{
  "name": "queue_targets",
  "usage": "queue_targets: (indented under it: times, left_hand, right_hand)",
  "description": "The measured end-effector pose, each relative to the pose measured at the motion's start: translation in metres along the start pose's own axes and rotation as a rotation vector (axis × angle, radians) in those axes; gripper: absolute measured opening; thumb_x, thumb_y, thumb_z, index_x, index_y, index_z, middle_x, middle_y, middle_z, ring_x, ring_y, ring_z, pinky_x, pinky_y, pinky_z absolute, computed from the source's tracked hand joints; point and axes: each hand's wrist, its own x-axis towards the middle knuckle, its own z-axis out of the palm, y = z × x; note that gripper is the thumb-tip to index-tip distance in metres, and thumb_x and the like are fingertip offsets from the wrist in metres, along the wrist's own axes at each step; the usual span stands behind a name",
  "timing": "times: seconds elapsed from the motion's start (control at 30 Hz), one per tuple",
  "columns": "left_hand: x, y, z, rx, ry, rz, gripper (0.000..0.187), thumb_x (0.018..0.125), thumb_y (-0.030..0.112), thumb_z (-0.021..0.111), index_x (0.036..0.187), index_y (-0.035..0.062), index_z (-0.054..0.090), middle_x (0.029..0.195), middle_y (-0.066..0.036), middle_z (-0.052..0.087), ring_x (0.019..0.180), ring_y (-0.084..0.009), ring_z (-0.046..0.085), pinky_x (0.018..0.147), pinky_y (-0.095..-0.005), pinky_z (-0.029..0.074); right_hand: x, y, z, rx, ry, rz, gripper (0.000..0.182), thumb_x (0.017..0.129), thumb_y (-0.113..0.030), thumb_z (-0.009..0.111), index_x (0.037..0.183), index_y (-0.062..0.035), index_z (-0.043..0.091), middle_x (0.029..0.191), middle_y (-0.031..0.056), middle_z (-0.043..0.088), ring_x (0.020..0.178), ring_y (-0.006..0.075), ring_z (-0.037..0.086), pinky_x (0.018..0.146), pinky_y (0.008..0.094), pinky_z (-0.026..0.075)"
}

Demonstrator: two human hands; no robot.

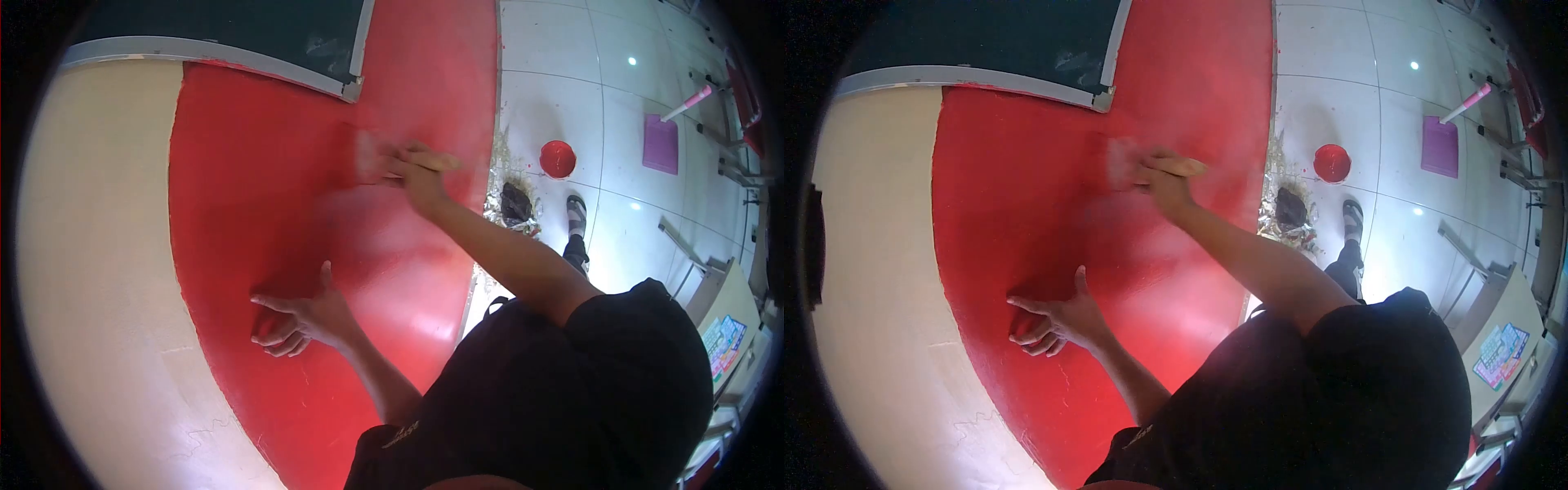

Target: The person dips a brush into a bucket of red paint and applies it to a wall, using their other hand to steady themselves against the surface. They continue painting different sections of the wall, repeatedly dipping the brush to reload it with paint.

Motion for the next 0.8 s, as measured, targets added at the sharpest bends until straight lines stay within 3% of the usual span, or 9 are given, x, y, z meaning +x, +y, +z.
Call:
queue_targets:
  times: [0.1, 0.2, 0.3, 0.37, 0.43, 0.47, 0.53, 0.63, 0.8]
  left_hand:
    - [0.000, 0.004, -0.001, -0.012, -0.020, -0.012, 0.149, 0.050, 0.079, 0.082, 0.162, 0.0243, 0.000, 0.147, -0.048, -0.021, 0.132, -0.0739, -0.007, 0.094, -0.0866, 0.017]
    - [-0.004, 0.006, -0.001, -0.071, -0.047, 0.008, 0.156, 0.044, 0.083, 0.080, 0.161, 0.0238, -0.004, 0.148, -0.047, -0.026, 0.134, -0.0734, -0.013, 0.094, -0.0868, 0.017]
    - [-0.009, 0.002, 0.009, -0.080, -0.026, 0.059, 0.163, 0.039, 0.086, 0.079, 0.161, 0.0227, -0.007, 0.149, -0.046, -0.029, 0.135, -0.0720, -0.018, 0.094, -0.0875, 0.017]
    - [-0.015, 0.001, 0.021, -0.063, 0.006, 0.106, 0.165, 0.037, 0.087, 0.079, 0.161, 0.0213, -0.008, 0.148, -0.045, -0.030, 0.135, -0.0710, -0.022, 0.094, -0.0881, 0.015]
    - [-0.023, 0.000, 0.029, 0.017, -0.031, 0.158, 0.167, 0.036, 0.088, 0.077, 0.161, 0.0182, -0.009, 0.148, -0.047, -0.027, 0.133, -0.0732, -0.021, 0.092, -0.0894, 0.015]
    - [-0.025, 0.000, 0.032, 0.020, -0.033, 0.160, 0.167, 0.036, 0.088, 0.077, 0.161, 0.0182, -0.009, 0.148, -0.047, -0.027, 0.133, -0.0732, -0.021, 0.092, -0.0894, 0.015]
    - [-0.030, 0.002, 0.039, 0.166, -0.155, 0.163, 0.167, 0.035, 0.089, 0.074, 0.160, 0.0163, -0.010, 0.147, -0.048, -0.027, 0.130, -0.0758, -0.021, 0.088, -0.0908, 0.016]
    - [-0.031, 0.003, 0.048, 0.220, -0.096, 0.176, 0.167, 0.036, 0.089, 0.073, 0.160, 0.0150, -0.011, 0.146, -0.049, -0.028, 0.128, -0.0778, -0.021, 0.085, -0.0913, 0.018]
    - [-0.031, 0.012, 0.046, 0.238, -0.058, 0.177, 0.167, 0.037, 0.084, 0.078, 0.159, 0.0136, -0.013, 0.145, -0.051, -0.028, 0.127, -0.0784, -0.020, 0.083, -0.0909, 0.022]
  right_hand:
    - [0.030, 0.049, -0.102, -0.082, 0.177, -0.007, 0.020, 0.087, 0.003, 0.067, 0.090, -0.0096, 0.052, 0.093, 0.0027, 0.059, 0.079, 0.0154, 0.063, 0.066, 0.0321, 0.057]
    - [0.041, 0.072, -0.135, -0.128, 0.238, -0.088, 0.018, 0.087, 0.004, 0.066, 0.089, -0.0079, 0.053, 0.088, 0.0019, 0.057, 0.072, 0.0146, 0.061, 0.062, 0.0305, 0.053]
    - [0.040, 0.063, -0.083, -0.398, 0.222, -0.283, 0.017, 0.085, 0.009, 0.064, 0.082, -0.0037, 0.053, 0.084, 0.0019, 0.059, 0.070, 0.0134, 0.061, 0.062, 0.0290, 0.052]
    - [0.015, 0.032, -0.013, -0.066, 0.004, -0.393, 0.018, 0.085, 0.009, 0.065, 0.078, -0.0026, 0.052, 0.089, 0.0030, 0.062, 0.078, 0.0135, 0.064, 0.065, 0.0284, 0.053]
    - [-0.001, -0.004, 0.013, -0.499, -0.113, -0.521, 0.021, 0.086, 0.007, 0.067, 0.078, -0.0041, 0.050, 0.093, 0.0052, 0.064, 0.088, 0.0155, 0.066, 0.071, 0.0311, 0.057]
    - [-0.009, -0.017, 0.021, -0.498, -0.110, -0.517, 0.021, 0.086, 0.007, 0.067, 0.078, -0.0041, 0.050, 0.093, 0.0052, 0.064, 0.088, 0.0155, 0.066, 0.071, 0.0311, 0.057]
    - [-0.018, -0.030, 0.028, 0.047, -0.257, -0.239, 0.024, 0.088, 0.005, 0.067, 0.079, -0.0063, 0.047, 0.094, 0.0047, 0.063, 0.095, 0.0191, 0.066, 0.078, 0.0334, 0.060]
    - [0.002, 0.004, -0.010, 0.229, -0.187, -0.107, 0.026, 0.089, 0.005, 0.066, 0.080, -0.0084, 0.046, 0.092, 0.0038, 0.060, 0.092, 0.0193, 0.067, 0.079, 0.0345, 0.062]
    - [0.047, 0.055, -0.133, 0.056, 0.126, -0.015, 0.027, 0.088, 0.004, 0.067, 0.080, -0.0113, 0.047, 0.085, 0.0020, 0.059, 0.079, 0.0131, 0.066, 0.068, 0.0286, 0.059]
